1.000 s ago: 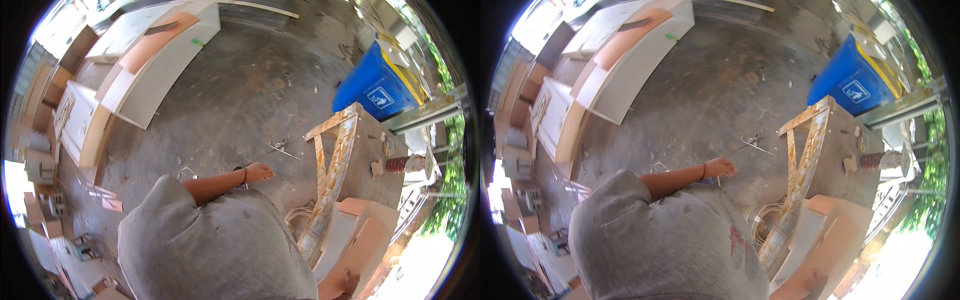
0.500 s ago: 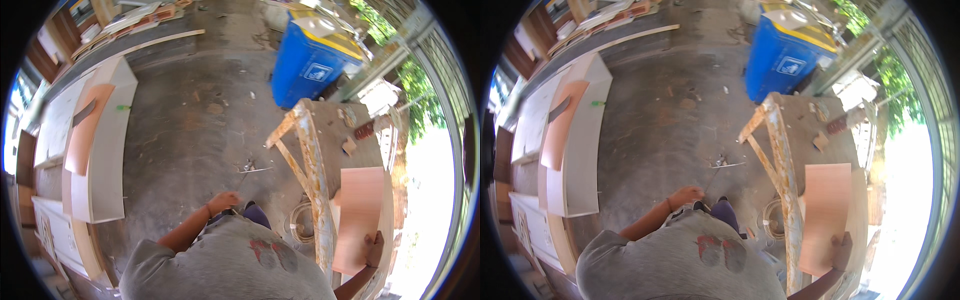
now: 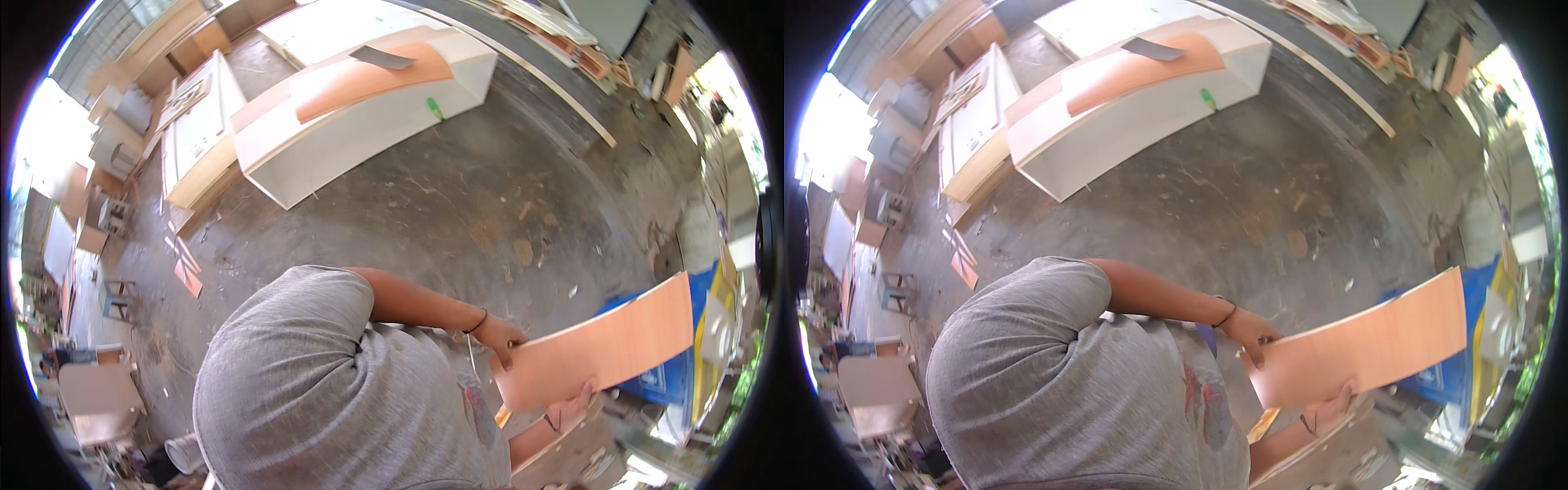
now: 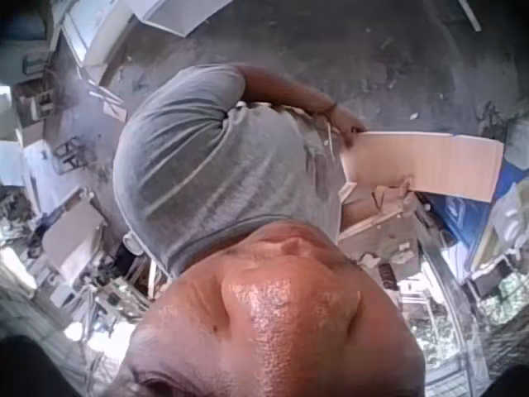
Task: The person cuts a circular piece of sandpaper with scissors, sands the edge of a wooden board, and applies a veneer sheet to the surface of the board by hand using a cloth to press it down.
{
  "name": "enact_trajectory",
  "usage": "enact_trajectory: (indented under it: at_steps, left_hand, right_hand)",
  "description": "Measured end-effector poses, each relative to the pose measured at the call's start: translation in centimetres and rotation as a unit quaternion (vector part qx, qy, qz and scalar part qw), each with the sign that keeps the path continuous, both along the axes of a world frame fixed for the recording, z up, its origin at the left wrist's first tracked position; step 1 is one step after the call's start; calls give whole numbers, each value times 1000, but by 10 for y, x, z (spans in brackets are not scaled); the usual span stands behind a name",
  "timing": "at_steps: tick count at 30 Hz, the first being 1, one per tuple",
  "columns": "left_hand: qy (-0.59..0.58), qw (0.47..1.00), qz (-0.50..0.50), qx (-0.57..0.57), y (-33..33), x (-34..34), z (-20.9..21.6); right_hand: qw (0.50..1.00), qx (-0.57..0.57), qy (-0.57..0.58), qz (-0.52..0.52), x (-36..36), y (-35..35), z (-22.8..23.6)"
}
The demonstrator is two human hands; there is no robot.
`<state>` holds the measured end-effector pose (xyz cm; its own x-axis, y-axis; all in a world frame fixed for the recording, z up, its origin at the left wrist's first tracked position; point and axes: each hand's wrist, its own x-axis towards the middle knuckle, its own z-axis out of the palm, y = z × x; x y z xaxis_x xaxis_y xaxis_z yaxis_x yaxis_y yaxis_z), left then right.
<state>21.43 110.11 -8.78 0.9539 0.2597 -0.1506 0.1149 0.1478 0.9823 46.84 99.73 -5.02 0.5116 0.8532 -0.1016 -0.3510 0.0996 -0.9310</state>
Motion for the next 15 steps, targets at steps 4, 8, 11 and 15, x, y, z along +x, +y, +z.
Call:
enact_trajectory:
  at_steps: [4,8,11,15]
  left_hand:
    - [-93,949,175,-243,70,-24,-3]
    - [-110,863,314,-380,115,-94,5]
    - [-188,761,454,-422,126,-167,-29]
    - [-191,658,618,-385,130,-310,-92]
  right_hand:
    - [983,-91,101,123,-11,148,-25]
    - [934,-119,187,279,-67,252,-39]
    - [932,-183,124,286,-116,305,-54]
    - [915,-251,161,272,-143,343,-109]
